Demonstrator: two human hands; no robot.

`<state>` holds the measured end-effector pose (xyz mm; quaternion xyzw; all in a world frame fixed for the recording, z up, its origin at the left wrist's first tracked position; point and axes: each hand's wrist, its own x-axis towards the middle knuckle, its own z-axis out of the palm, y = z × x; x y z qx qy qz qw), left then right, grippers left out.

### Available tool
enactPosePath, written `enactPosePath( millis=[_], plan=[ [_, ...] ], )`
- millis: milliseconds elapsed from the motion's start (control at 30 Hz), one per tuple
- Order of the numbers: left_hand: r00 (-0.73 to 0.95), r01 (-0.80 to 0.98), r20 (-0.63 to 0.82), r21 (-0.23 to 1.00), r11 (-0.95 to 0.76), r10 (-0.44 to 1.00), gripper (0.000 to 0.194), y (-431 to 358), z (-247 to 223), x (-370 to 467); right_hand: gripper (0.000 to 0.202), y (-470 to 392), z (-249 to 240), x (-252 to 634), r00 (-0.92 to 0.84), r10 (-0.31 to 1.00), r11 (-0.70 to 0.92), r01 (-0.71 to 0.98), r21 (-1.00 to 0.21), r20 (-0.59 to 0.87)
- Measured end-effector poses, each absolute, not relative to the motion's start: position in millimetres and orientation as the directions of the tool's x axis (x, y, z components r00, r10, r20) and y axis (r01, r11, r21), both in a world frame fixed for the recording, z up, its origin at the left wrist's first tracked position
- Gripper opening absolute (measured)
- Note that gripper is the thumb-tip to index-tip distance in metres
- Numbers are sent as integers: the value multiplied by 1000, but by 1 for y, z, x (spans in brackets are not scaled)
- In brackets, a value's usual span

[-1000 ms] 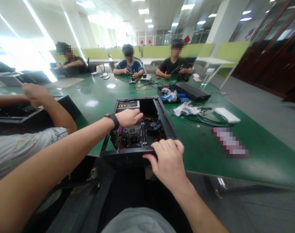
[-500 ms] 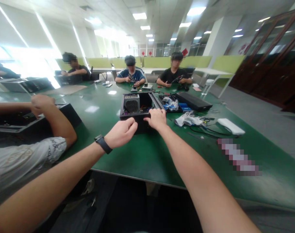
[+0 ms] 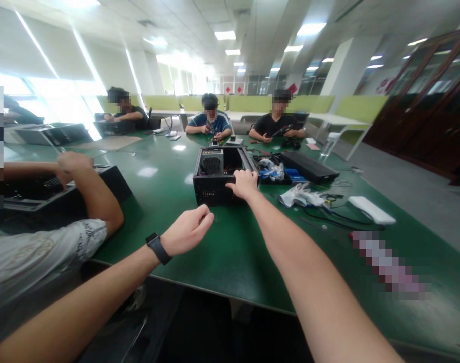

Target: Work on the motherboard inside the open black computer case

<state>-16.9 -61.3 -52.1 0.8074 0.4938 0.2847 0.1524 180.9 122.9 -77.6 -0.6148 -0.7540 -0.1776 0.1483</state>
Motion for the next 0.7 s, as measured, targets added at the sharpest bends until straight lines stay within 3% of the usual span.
enactPosePath(
  millis=[233, 400, 500, 700],
  plan=[
    [335, 712, 370, 503, -490, 867, 24, -59, -24, -18, 43, 54, -89, 176, -210, 829, 223, 974, 39, 518],
    [367, 752, 379, 416, -511, 849, 17, -50, 3, -8, 34, -22, -92, 182, -232, 795, 281, 960, -2, 560],
    [446, 788, 271, 333, -518, 853, 19, -40, 8, 1, 31, -72, -91, 189, -248, 787, 315, 949, -22, 565],
    [524, 852, -103, 58, -521, 845, 32, -21, -16, 15, 25, -166, -90, 205, -271, 780, 382, 920, -85, 564]
  ],
)
